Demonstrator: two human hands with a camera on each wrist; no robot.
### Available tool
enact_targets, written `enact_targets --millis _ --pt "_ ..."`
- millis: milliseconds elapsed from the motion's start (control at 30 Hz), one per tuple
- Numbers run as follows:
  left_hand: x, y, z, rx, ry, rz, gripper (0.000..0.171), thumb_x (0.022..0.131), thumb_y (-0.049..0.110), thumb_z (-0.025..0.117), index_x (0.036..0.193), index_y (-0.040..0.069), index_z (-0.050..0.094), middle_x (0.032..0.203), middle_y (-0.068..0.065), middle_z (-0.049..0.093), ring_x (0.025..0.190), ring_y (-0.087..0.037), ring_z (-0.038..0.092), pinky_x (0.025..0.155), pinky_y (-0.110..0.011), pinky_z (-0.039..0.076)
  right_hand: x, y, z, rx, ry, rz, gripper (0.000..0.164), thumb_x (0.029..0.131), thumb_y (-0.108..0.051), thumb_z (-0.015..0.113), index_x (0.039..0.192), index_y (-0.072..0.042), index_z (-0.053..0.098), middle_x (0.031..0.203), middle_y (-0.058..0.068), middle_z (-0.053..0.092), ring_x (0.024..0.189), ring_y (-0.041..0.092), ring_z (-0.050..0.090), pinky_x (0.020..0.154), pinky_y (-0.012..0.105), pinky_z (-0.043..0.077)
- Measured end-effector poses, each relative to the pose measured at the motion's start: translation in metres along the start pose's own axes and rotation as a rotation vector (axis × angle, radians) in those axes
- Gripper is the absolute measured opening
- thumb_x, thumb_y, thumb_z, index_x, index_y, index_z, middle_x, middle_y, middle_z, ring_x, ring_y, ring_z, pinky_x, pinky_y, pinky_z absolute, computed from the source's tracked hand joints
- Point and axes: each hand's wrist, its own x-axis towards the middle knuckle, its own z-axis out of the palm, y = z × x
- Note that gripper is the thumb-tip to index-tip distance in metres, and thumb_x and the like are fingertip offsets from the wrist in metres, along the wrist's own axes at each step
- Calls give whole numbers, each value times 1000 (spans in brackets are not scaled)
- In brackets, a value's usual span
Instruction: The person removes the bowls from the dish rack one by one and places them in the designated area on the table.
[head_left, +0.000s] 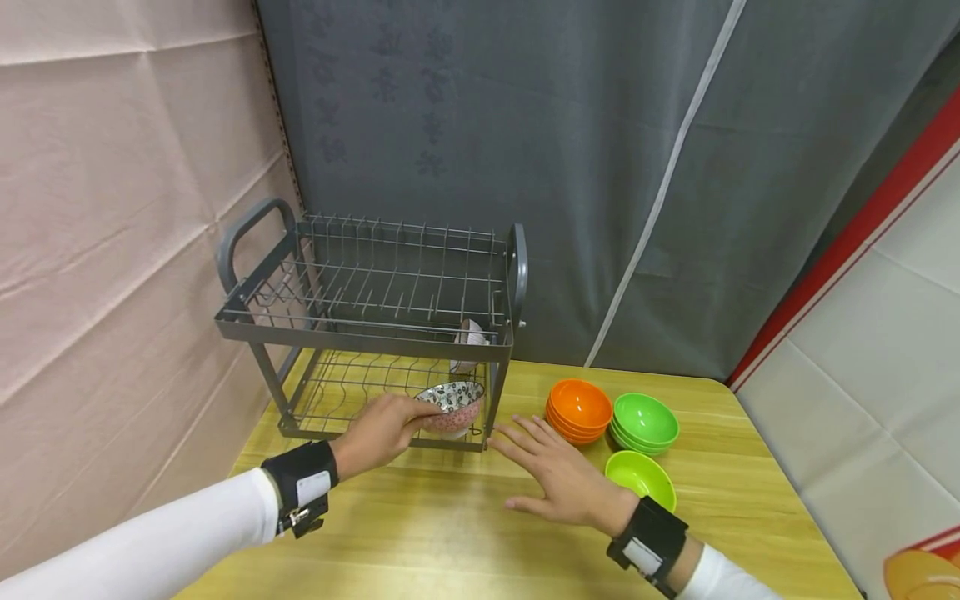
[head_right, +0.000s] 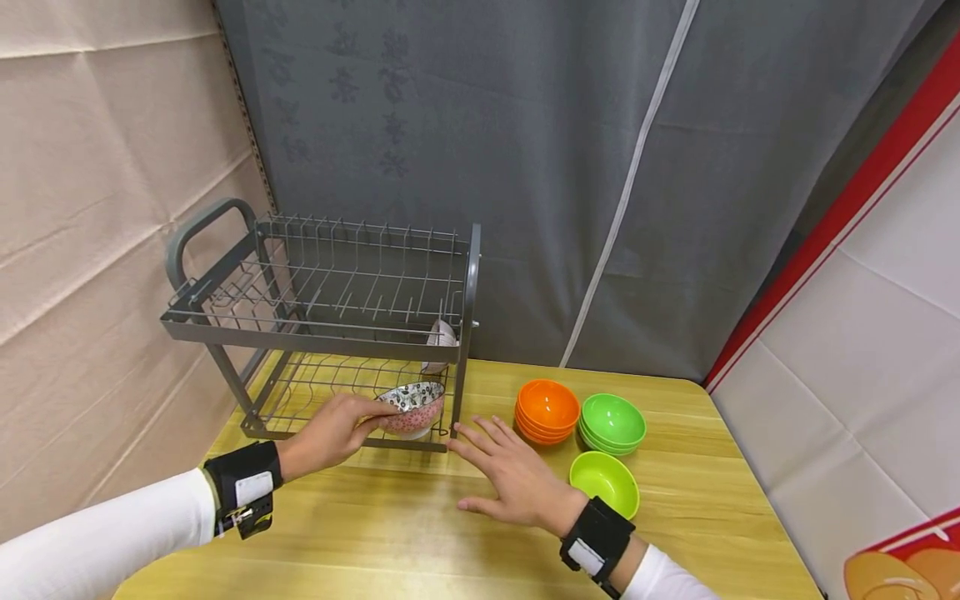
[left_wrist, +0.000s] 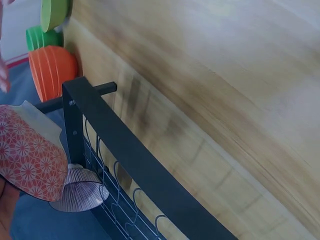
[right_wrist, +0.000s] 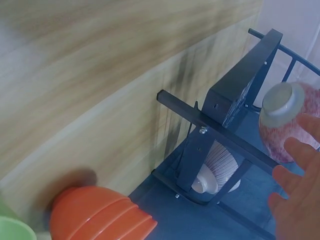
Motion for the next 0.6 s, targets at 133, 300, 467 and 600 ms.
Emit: enact_targets --millis 133,300,467,600 --pt "-4 3 0 43 15 100 20 90 6 72 108 11 78 97 -4 80 80 -14 75 70 -22 61 1 1 -4 1 -1 2 81 96 -69 47 160 -22 32 164 8 38 150 37 36 123 56 31" --pt "-10 3 0 93 14 194 27 84 1 76 109 12 78 97 -2 80 81 -14 75 71 -21 62 2 2 -10 24 -3 19 82 96 -69 47 160 -23 31 165 6 36 152 34 33 124 55 30" --pt "-17 0 2 129 14 248 25 84 1 76 106 12 78 95 -1 80 80 -12 75 71 -20 61 5 3 -14 31 -2 17 82 96 -70 44 161 -22 30 165 6 35 154 33 31 125 53 28" --pt "-21 -1 2 159 15 294 26 83 0 76 104 16 78 94 2 80 82 -10 74 74 -21 61 10 1 -17 43 7 2 81 97 -70 44 160 -21 32 165 8 36 154 33 31 125 52 29"
